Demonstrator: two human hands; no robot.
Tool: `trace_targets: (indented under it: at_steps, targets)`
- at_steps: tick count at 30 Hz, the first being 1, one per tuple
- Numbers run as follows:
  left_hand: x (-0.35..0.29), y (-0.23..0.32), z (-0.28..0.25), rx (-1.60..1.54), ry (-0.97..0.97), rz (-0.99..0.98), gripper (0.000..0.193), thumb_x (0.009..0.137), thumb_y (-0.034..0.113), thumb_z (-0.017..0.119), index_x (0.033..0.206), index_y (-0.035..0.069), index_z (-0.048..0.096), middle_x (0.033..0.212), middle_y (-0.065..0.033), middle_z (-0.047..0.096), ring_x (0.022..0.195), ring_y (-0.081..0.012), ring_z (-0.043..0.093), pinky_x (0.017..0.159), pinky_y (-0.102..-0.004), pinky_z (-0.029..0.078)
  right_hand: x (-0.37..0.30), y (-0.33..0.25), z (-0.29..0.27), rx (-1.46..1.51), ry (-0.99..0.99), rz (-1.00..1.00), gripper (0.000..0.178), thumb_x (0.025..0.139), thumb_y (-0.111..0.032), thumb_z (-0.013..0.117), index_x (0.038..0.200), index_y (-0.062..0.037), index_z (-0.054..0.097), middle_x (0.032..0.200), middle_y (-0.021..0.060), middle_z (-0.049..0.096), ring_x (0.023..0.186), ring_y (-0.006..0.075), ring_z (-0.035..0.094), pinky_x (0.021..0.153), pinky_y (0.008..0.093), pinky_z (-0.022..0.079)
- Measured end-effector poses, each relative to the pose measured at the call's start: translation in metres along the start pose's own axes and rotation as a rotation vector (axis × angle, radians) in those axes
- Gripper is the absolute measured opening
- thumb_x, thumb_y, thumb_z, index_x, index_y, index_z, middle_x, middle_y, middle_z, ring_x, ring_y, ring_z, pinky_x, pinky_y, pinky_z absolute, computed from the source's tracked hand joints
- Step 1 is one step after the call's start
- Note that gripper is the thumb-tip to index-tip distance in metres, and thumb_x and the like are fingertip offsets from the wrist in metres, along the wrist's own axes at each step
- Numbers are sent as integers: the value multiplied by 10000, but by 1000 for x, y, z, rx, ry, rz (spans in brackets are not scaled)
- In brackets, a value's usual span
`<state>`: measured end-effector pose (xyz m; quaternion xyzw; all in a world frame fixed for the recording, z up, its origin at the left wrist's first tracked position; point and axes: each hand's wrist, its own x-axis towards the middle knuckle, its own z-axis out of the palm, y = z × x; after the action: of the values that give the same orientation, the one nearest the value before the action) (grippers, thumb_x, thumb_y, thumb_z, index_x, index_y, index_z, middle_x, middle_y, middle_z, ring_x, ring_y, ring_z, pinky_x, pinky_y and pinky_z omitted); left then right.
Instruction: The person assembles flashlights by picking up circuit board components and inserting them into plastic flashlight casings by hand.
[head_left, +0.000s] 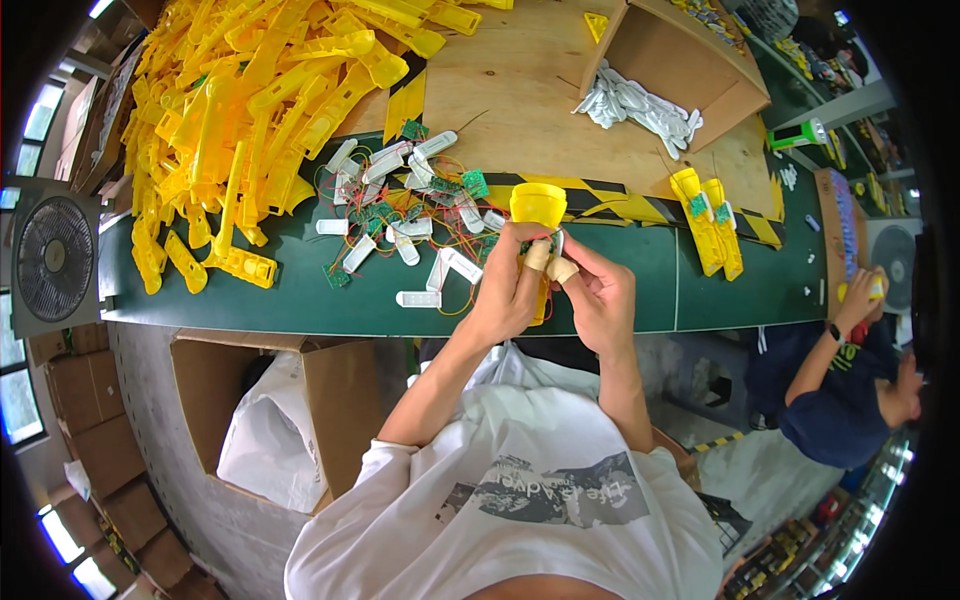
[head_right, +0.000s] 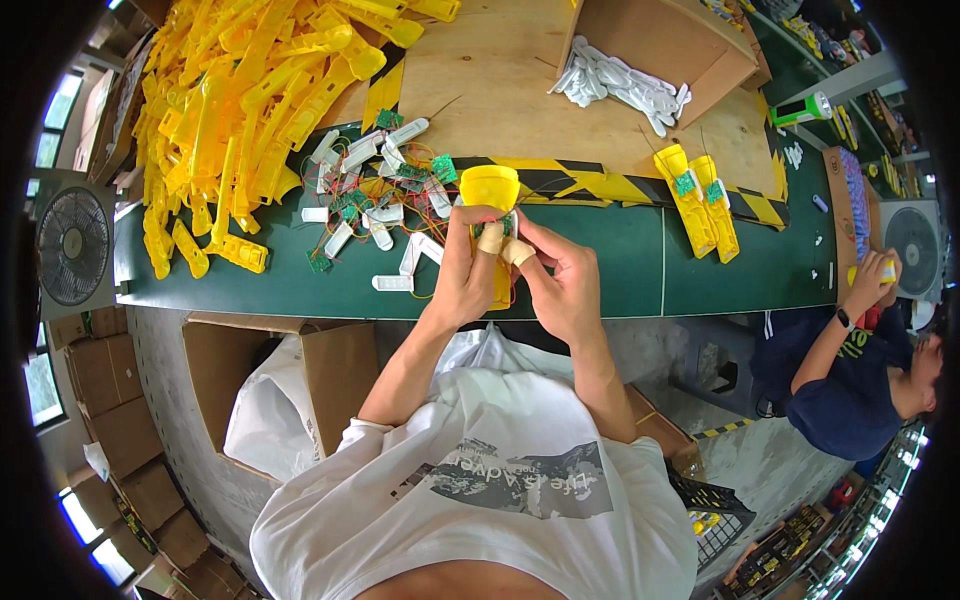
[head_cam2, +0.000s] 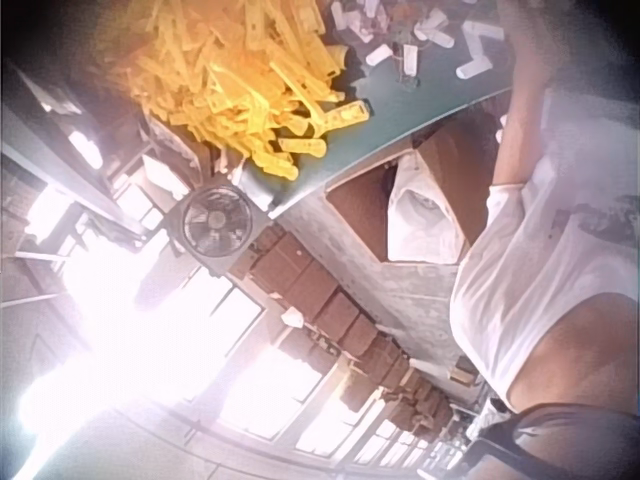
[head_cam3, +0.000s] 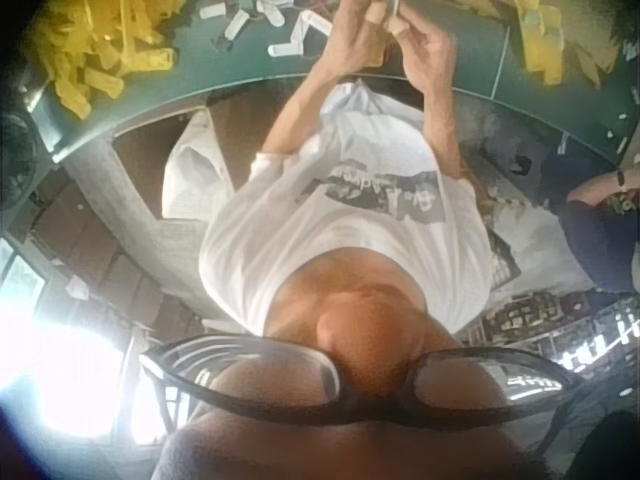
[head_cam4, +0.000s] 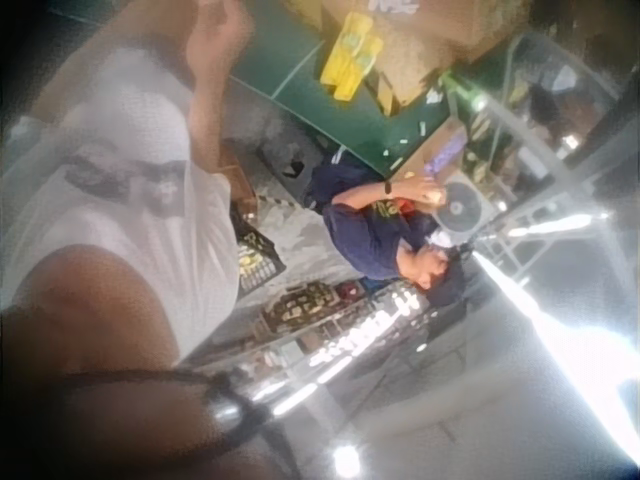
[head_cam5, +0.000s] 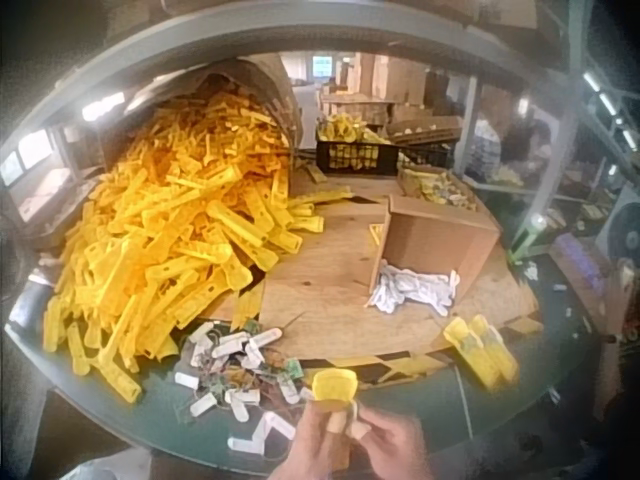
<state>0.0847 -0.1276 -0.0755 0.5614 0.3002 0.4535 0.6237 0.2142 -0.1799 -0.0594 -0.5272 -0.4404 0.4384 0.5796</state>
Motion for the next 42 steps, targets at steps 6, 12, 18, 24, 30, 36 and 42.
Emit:
trace_targets:
  at_steps: [6,12,18,24,30,36,42]
  targets:
    - [4,11,8,149,48,24,146,986,15,480,1131,-1,474,813,-129,604,638,-176,608,557,-308,488,4,-2,-10,-330,-17,-199,380,863,33,638,1242,48,616,1118,208,691,961,278,708,827,329,548]
    - [1,-2,31,298,108,216,145,994,1,462,1138,-9,446,899,-134,593,748,-166,554,665,-315,470,0,-27,-12,-539,63,-389,389,854,57,602,1243,43,611,1075,223,683,939,351,690,807,355,541]
    - [8,14,67,172,-355,-198,686,1058,202,362,1548,75,-101,1526,-293,295,1098,-339,639,876,-401,541,-6,-32,-92,-238,230,59,357,938,-17,561,1290,24,604,1097,67,700,930,99,644,811,265,521]
    - [-20,15,65,104,-531,-190,679,1038,140,425,1549,81,-19,1413,-265,431,994,-309,685,817,-377,573,12,-39,-299,-564,791,-20,269,973,-82,583,1201,39,658,1022,30,695,851,69,619,739,211,490]
    - [-46,-2,48,144,-545,-313,402,1011,97,507,1384,-9,399,1180,-166,603,933,-255,691,778,-334,588,32,-2,-379,-1018,795,70,276,922,-100,636,1173,5,682,999,110,723,851,158,675,771,275,515]
    - [-50,18,20,125,-436,-352,300,1012,105,520,1287,-17,514,1087,-140,631,866,-191,677,694,-291,571,31,-20,-274,-540,1023,-274,208,961,-160,610,1063,0,694,920,64,694,800,133,630,741,248,487]
    - [-31,55,12,-13,-156,-190,336,1027,167,505,1307,-18,507,1077,-134,630,789,-156,643,604,-256,523,-7,-3,-40,612,-89,50,722,963,-650,339,1110,18,569,1062,126,602,985,207,562,867,328,447]
